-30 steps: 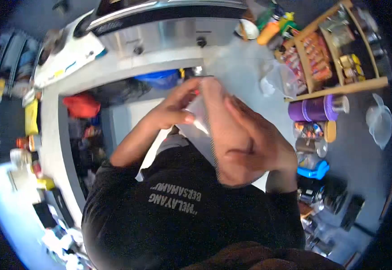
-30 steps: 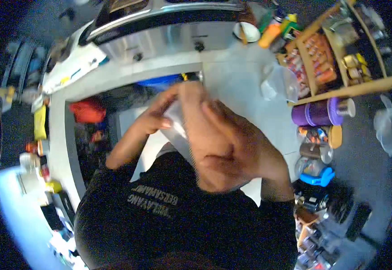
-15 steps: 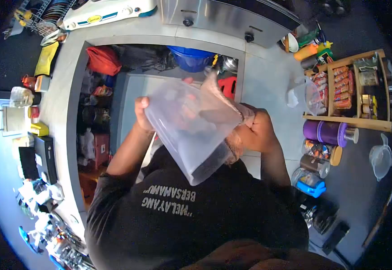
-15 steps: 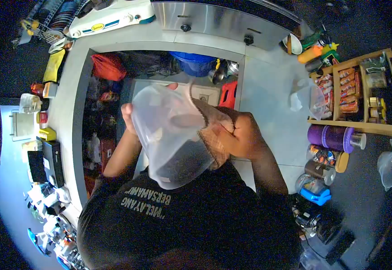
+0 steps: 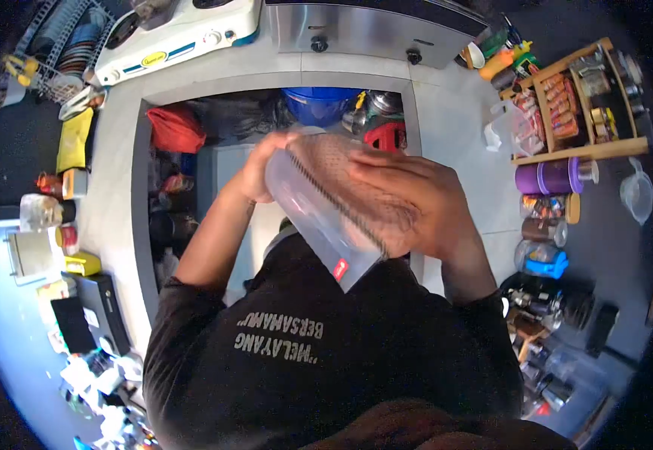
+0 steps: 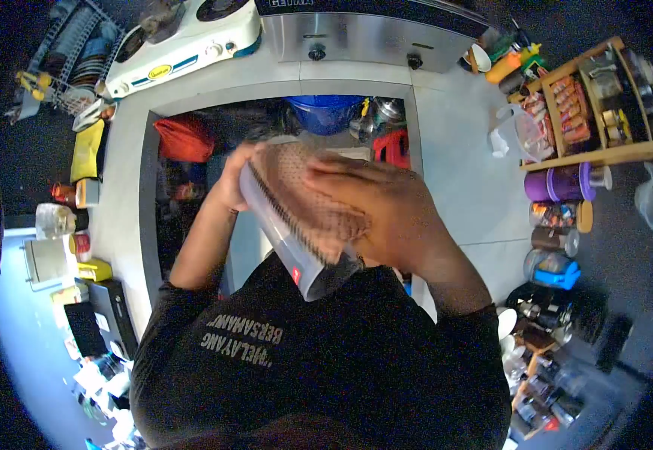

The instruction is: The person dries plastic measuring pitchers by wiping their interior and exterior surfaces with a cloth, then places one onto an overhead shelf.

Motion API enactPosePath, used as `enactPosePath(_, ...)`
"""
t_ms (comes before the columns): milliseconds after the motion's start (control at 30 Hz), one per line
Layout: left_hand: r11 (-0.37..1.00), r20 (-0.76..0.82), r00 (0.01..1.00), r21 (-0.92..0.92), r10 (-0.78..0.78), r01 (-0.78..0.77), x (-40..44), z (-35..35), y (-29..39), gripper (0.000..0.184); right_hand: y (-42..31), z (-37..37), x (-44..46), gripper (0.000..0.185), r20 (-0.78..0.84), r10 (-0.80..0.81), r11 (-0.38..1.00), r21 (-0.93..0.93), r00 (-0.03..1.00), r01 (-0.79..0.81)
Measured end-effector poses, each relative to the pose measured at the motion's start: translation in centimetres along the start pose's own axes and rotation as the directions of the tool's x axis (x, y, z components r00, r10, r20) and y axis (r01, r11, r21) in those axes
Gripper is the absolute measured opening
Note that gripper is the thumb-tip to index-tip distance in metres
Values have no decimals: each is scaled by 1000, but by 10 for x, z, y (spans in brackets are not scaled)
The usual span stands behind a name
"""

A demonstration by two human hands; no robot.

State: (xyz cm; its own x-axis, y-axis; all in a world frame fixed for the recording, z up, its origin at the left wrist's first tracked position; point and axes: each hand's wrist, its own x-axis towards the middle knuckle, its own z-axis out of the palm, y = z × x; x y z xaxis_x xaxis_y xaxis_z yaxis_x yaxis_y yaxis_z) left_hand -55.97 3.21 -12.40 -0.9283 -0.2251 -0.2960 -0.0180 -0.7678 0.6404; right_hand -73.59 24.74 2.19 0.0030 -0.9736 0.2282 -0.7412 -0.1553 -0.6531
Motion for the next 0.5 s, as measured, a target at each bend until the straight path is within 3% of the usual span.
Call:
enactPosePath(33,997,24,997,24,-74,73,-7,17,22,62,-15,4,5,71,54,5,1000,-17,999,-4)
enactPosePath(100,963,81,996,269,-39,16,-19,18,46,64,-37,-2,21,97,274,-211,974,-19,938,225)
enactPosePath(133,923,116,993,385,-24,-23,-24,20,61,64,-40,-1,29,106,325,-262,963,31,909,266)
enactPosePath(167,909,359,933,399,-36,-119,-24,27,79,68,-44,1,37,116,373,-310,950,85,874,301)
enactPosePath(233,778,352,935,577,38,-248,-33,26,89,86,-45,10,46,122,364,-309,939,263,879,222)
enactPosePath(300,624,319,946,727,61,-285,-48,34,105,104,-40,36,33,130,232,-296,946,209,927,249)
enactPosePath(367,528,446,891,739,82,-418,-50,23,105,104,-48,74,14,129,-94,-158,982,91,983,167)
enactPosePath(400,477,509,857,735,81,-482,-51,20,105,104,-53,91,8,125,-181,-41,995,87,983,58)
enactPosePath(467,406,552,829,739,95,-538,-57,28,113,111,-56,113,0,116,-364,192,980,110,911,-163)
enactPosePath(500,377,583,807,729,94,-571,-56,29,119,113,-53,115,-3,108,-336,257,946,278,906,-165)
